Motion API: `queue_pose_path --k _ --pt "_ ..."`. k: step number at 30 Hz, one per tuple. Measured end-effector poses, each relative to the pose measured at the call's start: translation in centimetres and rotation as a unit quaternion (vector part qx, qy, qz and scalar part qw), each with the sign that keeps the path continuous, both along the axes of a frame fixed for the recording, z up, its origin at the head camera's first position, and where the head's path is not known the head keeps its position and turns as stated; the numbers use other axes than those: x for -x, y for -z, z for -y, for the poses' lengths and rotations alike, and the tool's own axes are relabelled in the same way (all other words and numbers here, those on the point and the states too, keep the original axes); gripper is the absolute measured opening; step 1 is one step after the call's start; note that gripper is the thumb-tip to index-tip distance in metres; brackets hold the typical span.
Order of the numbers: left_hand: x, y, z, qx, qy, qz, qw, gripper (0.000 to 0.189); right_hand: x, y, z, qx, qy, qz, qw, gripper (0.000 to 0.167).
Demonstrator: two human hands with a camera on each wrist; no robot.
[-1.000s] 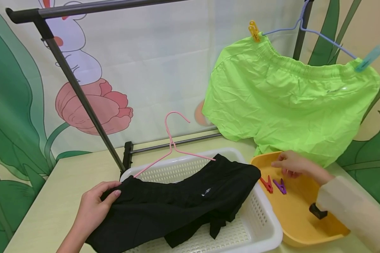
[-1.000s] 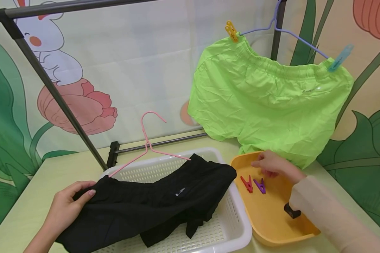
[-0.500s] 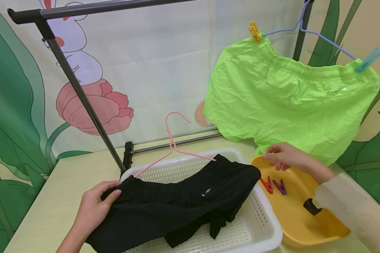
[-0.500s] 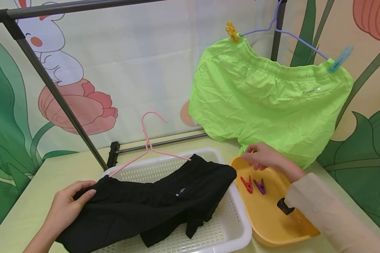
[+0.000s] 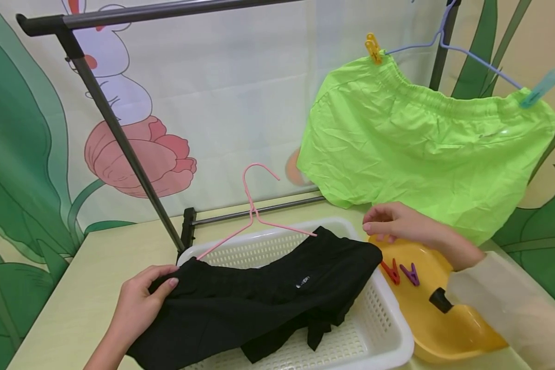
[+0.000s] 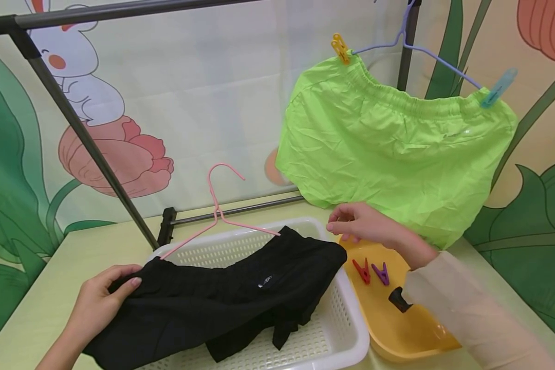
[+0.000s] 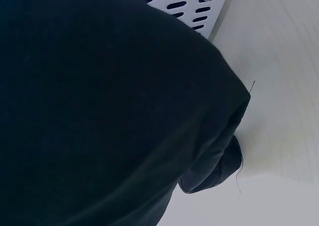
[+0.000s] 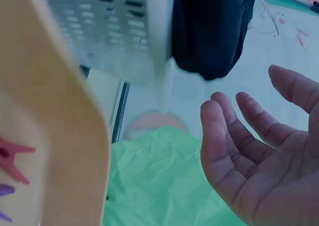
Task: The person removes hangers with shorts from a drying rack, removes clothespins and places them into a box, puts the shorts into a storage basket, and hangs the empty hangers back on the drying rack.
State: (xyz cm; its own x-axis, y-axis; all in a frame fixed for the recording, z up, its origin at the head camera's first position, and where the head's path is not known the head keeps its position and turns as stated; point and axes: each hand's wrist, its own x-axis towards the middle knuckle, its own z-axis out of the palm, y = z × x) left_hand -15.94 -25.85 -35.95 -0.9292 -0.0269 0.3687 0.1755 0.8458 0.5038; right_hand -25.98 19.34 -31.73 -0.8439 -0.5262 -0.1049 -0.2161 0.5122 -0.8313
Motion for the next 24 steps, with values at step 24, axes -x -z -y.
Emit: queue_pose_path --k 24 --pt "-0.1 -0.1 0.0 -0.001 0.001 -0.002 1.0 0.02 -0.8 -1.2 3.4 -0.022 -0.105 -0.036 0.9936 0.032"
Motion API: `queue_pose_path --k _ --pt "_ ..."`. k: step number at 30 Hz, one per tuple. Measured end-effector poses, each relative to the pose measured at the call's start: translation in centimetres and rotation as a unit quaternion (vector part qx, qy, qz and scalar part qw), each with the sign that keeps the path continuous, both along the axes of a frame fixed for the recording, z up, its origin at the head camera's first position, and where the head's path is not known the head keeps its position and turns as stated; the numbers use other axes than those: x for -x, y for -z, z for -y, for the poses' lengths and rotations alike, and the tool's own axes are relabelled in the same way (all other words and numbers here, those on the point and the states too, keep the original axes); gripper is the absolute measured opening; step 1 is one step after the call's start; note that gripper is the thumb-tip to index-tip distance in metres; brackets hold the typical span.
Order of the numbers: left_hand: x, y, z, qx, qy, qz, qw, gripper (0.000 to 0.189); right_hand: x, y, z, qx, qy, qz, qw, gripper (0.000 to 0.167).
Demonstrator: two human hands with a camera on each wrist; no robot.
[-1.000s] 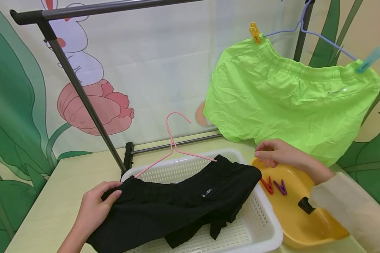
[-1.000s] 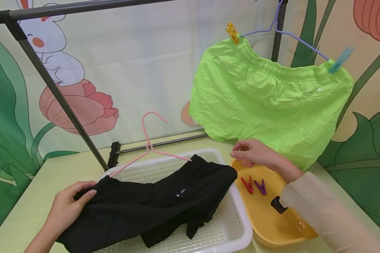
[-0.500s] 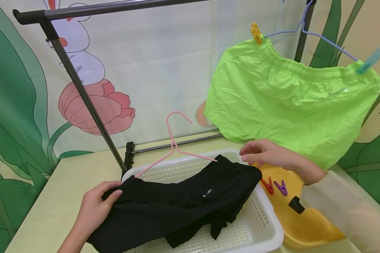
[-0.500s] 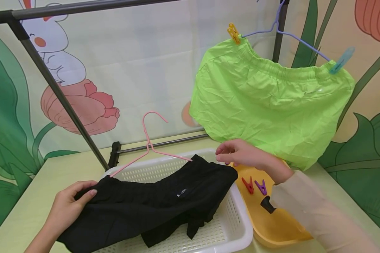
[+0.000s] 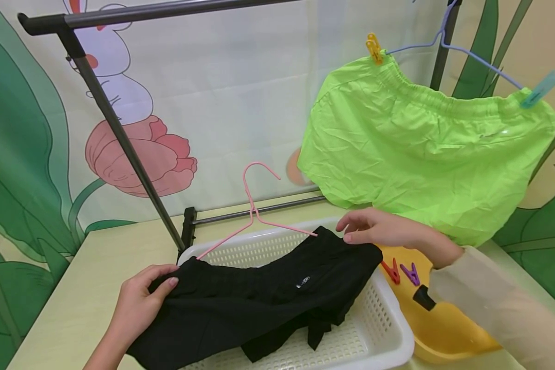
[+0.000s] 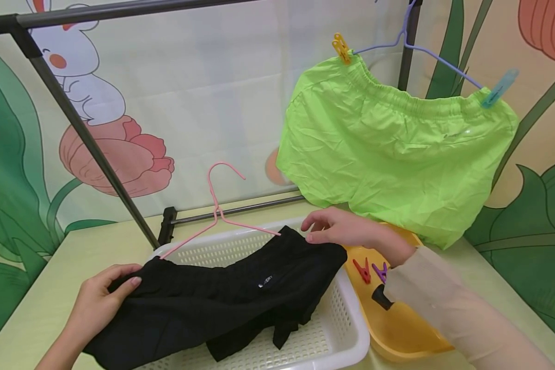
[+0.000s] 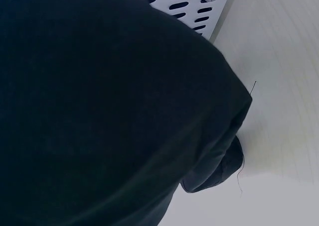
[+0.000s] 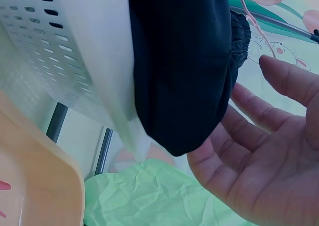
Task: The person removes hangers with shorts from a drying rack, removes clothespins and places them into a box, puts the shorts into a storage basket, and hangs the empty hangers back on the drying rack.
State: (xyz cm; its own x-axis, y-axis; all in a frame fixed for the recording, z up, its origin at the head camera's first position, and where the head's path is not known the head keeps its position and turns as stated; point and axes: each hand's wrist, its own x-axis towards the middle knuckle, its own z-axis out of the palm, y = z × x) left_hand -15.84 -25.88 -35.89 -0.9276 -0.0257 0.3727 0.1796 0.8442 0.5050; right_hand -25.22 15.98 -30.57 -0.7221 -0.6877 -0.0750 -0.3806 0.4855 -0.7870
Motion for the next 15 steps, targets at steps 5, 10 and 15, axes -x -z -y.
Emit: queue_pose_path --k 5,10,15 --pt "0.01 -0.03 -0.04 -0.006 0.0 0.006 1.0 0.021 0.17 0.02 0.19 -0.007 -0.002 0.002 1.0 0.029" --pt "0.0 0.01 0.03 -0.003 -0.003 -0.001 1.0 0.02 0.43 0.1 0.28 -0.011 -0.012 0.008 0.9998 0.027" --pt "-0.06 0.0 0.04 0.001 -0.002 -0.015 0.9999 0.02 0.62 -0.03 0.46 -0.017 -0.019 0.022 0.9994 0.027"
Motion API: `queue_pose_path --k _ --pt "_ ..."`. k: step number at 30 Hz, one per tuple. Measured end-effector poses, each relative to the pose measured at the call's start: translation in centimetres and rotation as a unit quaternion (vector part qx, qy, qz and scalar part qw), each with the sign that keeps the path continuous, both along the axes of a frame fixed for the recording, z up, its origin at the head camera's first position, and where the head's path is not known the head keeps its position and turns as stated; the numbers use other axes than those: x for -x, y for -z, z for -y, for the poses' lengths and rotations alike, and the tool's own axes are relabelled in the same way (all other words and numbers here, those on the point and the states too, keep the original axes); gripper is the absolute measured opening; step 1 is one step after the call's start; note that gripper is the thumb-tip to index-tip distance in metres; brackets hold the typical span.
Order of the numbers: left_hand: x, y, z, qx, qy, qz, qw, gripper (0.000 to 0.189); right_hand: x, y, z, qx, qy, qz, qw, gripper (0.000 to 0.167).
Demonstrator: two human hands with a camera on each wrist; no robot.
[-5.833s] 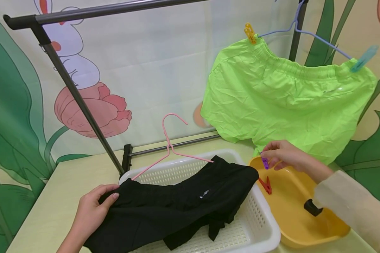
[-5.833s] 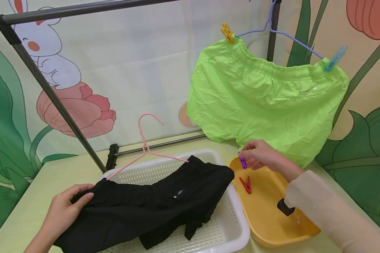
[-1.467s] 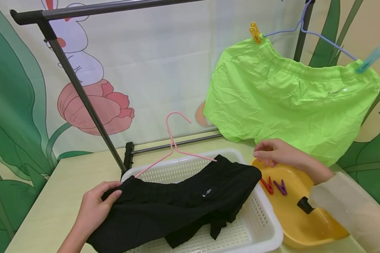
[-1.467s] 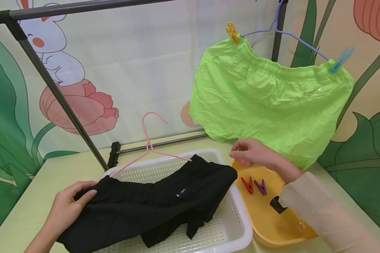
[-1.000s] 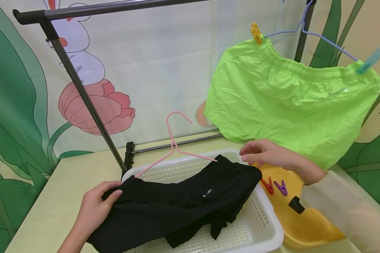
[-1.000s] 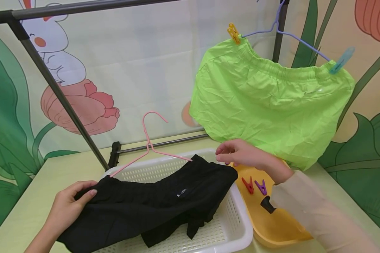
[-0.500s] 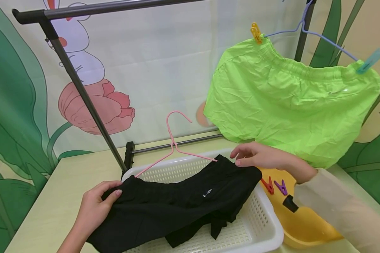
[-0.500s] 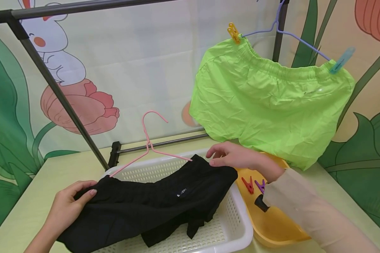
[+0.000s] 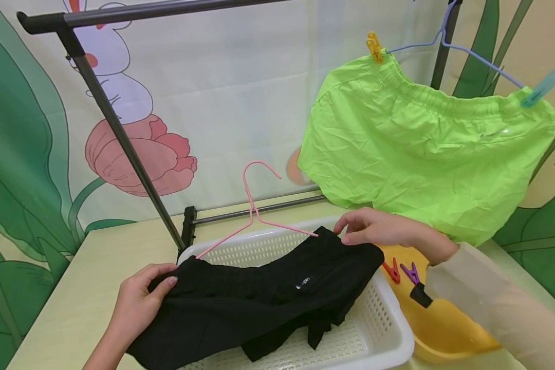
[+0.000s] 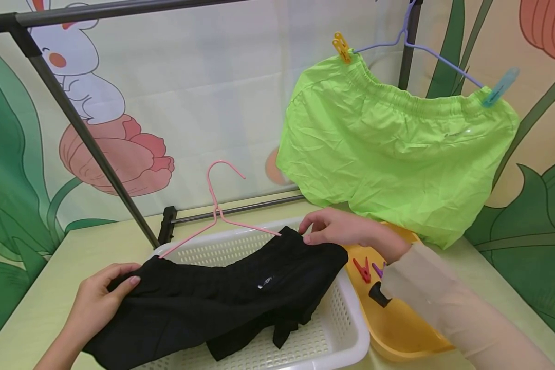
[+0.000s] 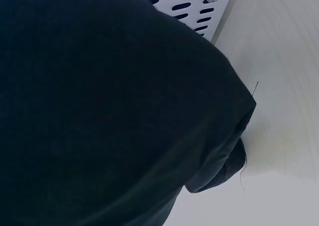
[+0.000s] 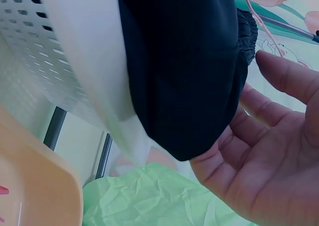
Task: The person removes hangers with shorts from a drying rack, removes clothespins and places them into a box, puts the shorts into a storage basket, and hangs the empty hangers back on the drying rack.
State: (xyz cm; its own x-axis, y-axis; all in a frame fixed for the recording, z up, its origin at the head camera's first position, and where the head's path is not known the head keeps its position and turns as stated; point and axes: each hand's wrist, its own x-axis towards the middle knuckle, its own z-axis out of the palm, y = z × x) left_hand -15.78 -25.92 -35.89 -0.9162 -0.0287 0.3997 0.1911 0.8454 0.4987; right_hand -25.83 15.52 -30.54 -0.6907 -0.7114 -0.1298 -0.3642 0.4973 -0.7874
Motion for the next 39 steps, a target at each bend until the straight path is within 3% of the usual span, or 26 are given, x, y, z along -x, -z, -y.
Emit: queue_pose_path --k 12,24,30,39 --pt "-0.1 -0.3 -0.1 0.008 0.009 -0.012 0.9999 0.02 0.1 -0.2 0.5 -0.026 -0.017 0.033 0.999 0.029" --pt "-0.1 -1.0 -0.1 0.008 0.024 0.005 0.9997 0.021 -0.1 -0.2 0.4 -0.026 -0.039 0.042 0.998 0.02" --pt "0.1 -1.7 0.1 0.012 0.048 0.032 0.9982 0.022 -0.3 -0.4 0.3 -0.022 -0.047 0.033 0.9981 0.019" --pt "0.2 -3.1 -0.1 0.032 0.082 0.022 0.9959 0.024 -0.6 -0.8 0.1 -0.017 -0.049 0.006 0.9987 0.02"
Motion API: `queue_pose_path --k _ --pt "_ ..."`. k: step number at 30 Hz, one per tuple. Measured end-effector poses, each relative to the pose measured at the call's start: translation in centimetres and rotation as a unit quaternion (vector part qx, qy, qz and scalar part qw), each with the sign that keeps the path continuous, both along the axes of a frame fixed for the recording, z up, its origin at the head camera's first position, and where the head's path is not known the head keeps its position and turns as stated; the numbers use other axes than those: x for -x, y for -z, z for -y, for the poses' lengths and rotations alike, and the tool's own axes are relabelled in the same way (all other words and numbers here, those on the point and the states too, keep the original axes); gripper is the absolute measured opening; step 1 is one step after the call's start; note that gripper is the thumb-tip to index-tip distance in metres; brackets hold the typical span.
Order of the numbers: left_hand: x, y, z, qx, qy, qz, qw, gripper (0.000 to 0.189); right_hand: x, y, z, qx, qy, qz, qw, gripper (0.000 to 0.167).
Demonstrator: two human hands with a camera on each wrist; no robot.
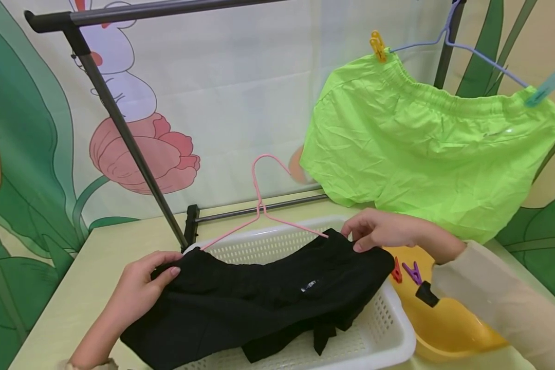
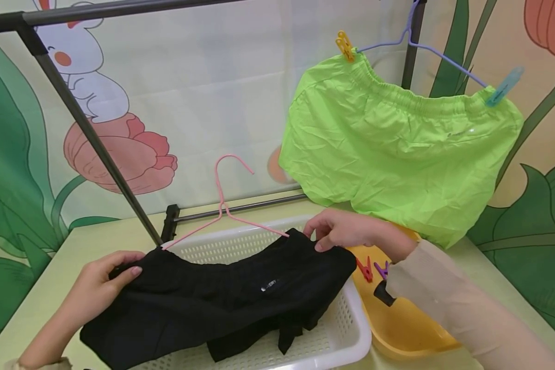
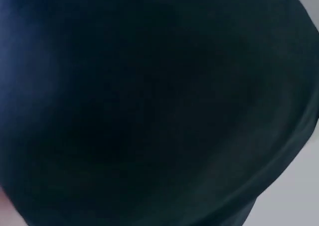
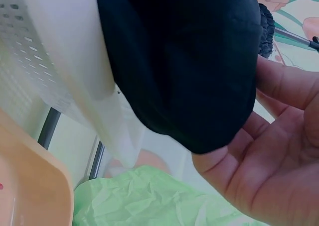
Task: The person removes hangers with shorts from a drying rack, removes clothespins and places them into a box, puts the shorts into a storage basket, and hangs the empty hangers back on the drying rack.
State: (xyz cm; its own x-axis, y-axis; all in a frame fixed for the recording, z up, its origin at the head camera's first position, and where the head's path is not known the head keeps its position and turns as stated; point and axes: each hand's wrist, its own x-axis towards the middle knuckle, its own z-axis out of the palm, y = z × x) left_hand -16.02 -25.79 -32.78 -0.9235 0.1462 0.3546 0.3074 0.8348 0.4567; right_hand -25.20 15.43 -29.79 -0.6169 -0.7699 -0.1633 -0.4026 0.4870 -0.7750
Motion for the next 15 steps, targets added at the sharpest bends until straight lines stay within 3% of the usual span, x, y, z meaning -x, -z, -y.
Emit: queue_pose_path --k 15 --pt "0.4 -1.7 -1.4 0.015 0.043 0.019 0.9988 0.026 -0.8 -0.7 -0.3 -0.005 -0.005 -0.088 0.9961 0.015"
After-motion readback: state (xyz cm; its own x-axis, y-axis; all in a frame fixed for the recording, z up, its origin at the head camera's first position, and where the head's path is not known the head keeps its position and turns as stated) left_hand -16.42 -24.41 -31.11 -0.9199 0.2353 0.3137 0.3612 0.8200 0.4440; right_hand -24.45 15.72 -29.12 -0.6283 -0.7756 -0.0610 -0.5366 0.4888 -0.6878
